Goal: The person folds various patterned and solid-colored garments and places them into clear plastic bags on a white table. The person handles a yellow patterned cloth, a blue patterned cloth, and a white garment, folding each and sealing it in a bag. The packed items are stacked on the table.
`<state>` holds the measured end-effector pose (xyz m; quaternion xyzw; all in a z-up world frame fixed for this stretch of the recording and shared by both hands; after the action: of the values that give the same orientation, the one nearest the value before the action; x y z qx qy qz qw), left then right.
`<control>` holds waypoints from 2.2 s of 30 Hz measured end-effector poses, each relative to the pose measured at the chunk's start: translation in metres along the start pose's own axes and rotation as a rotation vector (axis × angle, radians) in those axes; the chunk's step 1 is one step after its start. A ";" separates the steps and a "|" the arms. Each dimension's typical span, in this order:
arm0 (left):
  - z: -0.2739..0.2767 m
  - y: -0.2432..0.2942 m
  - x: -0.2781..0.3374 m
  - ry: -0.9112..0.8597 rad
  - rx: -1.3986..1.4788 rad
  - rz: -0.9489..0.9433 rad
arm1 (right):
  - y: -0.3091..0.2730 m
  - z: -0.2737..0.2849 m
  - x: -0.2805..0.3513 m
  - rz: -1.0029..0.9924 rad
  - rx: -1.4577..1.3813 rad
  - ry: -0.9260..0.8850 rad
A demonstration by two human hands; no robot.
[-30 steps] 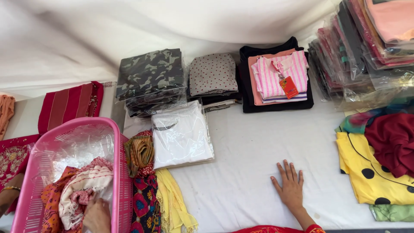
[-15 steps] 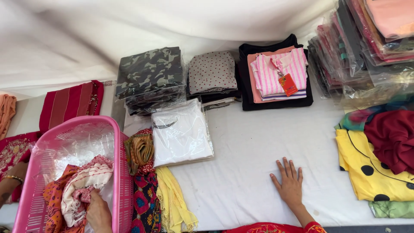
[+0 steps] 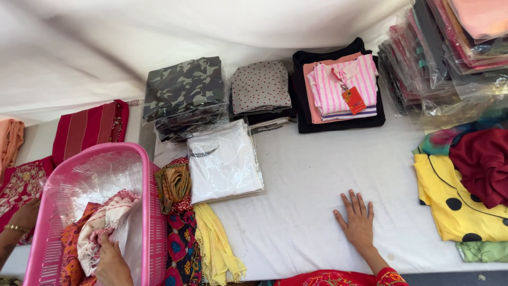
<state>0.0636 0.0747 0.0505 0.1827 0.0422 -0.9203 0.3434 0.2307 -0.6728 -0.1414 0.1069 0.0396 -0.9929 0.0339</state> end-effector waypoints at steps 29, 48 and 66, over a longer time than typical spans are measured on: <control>0.048 -0.027 -0.098 -0.156 -0.111 -0.057 | -0.003 0.011 -0.002 0.016 -0.044 0.029; 0.105 0.406 0.126 -0.024 -0.306 -0.977 | -0.005 0.015 -0.004 0.013 -0.006 0.011; -0.053 0.501 0.433 -0.589 0.727 -1.504 | -0.153 0.089 -0.043 0.399 -0.682 -0.613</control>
<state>0.1024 -0.5624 -0.1326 -0.0400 -0.2340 -0.8685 -0.4352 0.2421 -0.5259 -0.0349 -0.2013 0.3292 -0.8833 0.2662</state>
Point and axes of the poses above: each hand's wrist, its own x-axis away from the middle knuckle, its own z-axis out of the back of the hand, y = z × x, the point moved 10 cm from there along -x, towards the middle knuckle, and after that the axes turned 13 degrees about x, right-handed, at the moved point
